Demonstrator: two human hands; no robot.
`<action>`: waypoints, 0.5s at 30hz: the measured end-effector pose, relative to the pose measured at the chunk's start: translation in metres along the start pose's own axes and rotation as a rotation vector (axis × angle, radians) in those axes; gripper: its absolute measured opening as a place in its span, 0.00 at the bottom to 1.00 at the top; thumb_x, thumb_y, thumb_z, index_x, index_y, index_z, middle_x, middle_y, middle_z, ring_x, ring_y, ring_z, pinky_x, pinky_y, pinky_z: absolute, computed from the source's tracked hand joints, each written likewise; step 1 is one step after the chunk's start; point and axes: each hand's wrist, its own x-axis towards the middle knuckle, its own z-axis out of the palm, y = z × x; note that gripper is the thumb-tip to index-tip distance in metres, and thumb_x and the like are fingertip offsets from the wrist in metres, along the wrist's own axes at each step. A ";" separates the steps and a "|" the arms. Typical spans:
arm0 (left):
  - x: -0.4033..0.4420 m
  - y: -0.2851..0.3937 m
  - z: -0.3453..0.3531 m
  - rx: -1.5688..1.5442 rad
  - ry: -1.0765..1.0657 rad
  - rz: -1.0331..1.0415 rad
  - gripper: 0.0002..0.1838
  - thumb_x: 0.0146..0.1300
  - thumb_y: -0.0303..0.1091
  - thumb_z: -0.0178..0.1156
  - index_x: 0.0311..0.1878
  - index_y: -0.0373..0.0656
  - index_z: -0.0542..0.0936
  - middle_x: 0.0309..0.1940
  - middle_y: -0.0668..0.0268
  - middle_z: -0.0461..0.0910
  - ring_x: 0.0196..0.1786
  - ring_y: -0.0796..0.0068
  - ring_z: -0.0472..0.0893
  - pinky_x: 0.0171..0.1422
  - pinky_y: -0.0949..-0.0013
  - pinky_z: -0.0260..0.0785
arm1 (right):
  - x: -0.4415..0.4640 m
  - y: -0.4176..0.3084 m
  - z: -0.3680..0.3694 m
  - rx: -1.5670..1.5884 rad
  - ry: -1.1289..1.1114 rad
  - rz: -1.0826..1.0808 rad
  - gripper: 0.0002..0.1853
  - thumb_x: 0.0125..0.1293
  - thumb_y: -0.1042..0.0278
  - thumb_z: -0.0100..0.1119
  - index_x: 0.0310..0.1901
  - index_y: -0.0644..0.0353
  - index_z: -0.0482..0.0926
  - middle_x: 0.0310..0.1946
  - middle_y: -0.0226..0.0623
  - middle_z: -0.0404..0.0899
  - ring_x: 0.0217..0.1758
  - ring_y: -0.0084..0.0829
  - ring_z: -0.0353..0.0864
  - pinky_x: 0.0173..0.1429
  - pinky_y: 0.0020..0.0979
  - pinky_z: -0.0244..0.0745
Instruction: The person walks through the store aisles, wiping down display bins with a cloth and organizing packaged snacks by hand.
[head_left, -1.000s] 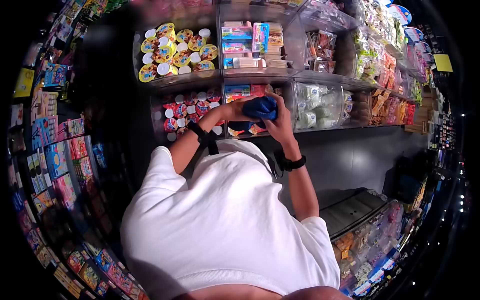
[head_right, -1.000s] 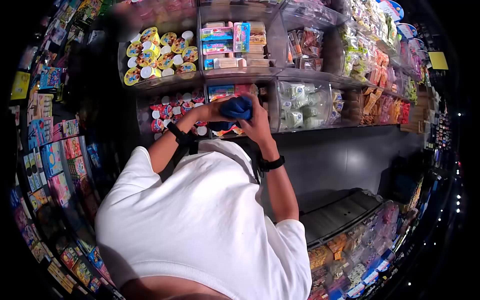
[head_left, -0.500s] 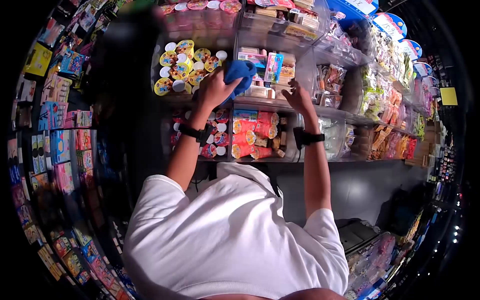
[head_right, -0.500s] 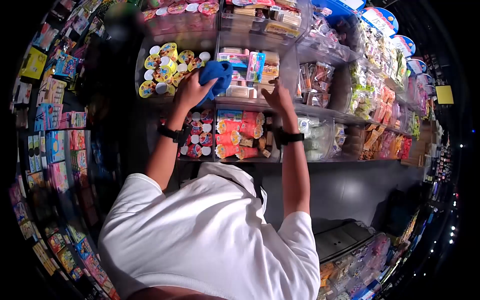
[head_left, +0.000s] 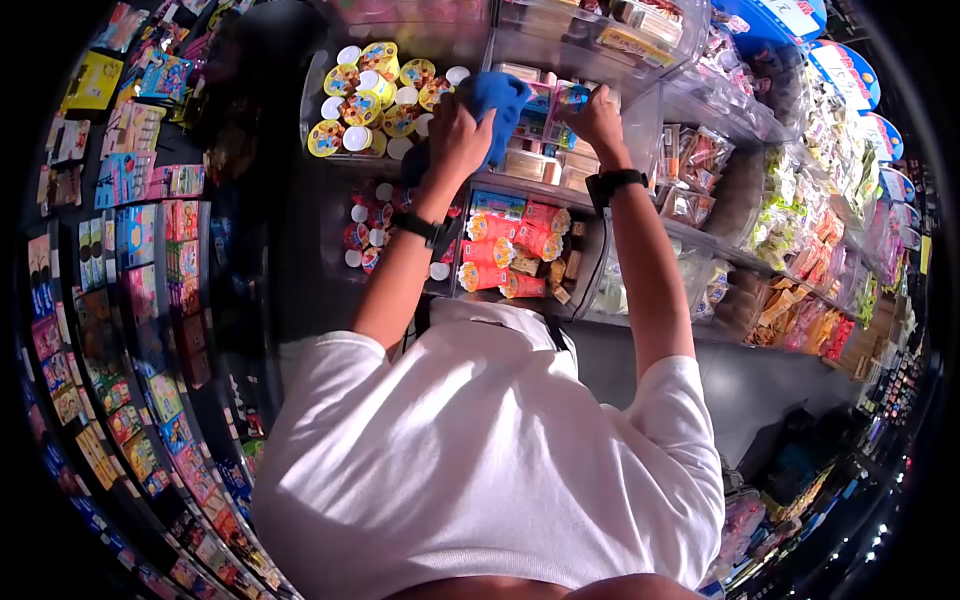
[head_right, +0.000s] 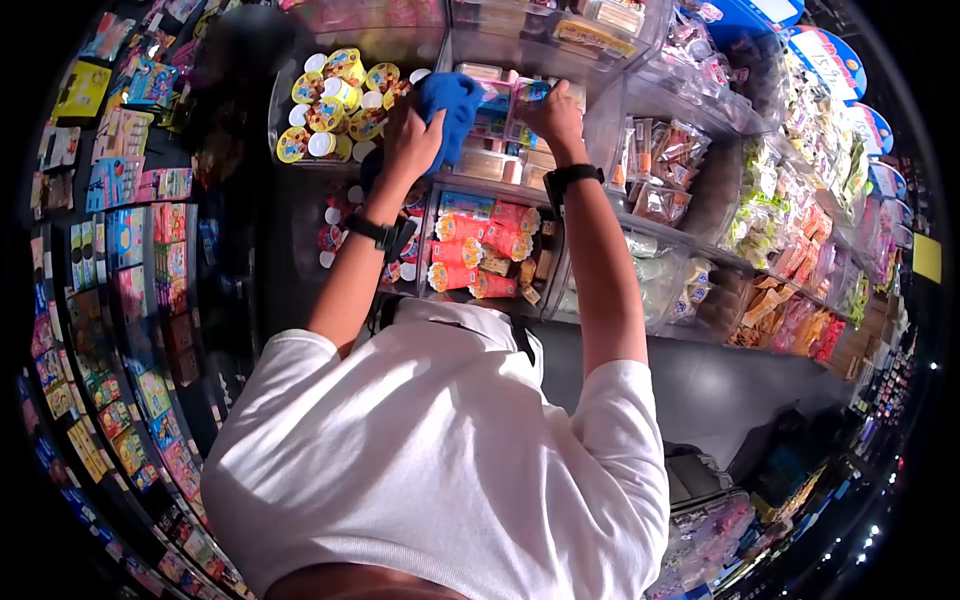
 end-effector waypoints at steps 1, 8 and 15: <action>0.007 0.005 0.008 0.034 0.039 0.018 0.26 0.59 0.46 0.65 0.52 0.36 0.72 0.46 0.47 0.74 0.49 0.43 0.76 0.50 0.47 0.69 | 0.001 0.000 -0.003 -0.001 0.021 -0.018 0.48 0.47 0.35 0.71 0.55 0.69 0.61 0.40 0.62 0.82 0.47 0.57 0.83 0.51 0.47 0.79; 0.007 0.011 0.014 0.043 0.119 0.013 0.25 0.57 0.42 0.67 0.52 0.39 0.70 0.49 0.48 0.72 0.53 0.42 0.73 0.52 0.44 0.68 | 0.002 0.002 0.016 -0.047 -0.050 -0.162 0.59 0.46 0.40 0.74 0.68 0.69 0.48 0.44 0.64 0.81 0.48 0.60 0.82 0.53 0.49 0.78; -0.013 -0.003 -0.022 -0.078 -0.118 0.044 0.22 0.52 0.37 0.68 0.49 0.41 0.74 0.45 0.48 0.74 0.48 0.43 0.77 0.47 0.46 0.71 | 0.021 0.007 0.019 0.220 -0.162 -0.072 0.64 0.44 0.47 0.75 0.69 0.80 0.42 0.48 0.61 0.79 0.56 0.53 0.79 0.65 0.38 0.70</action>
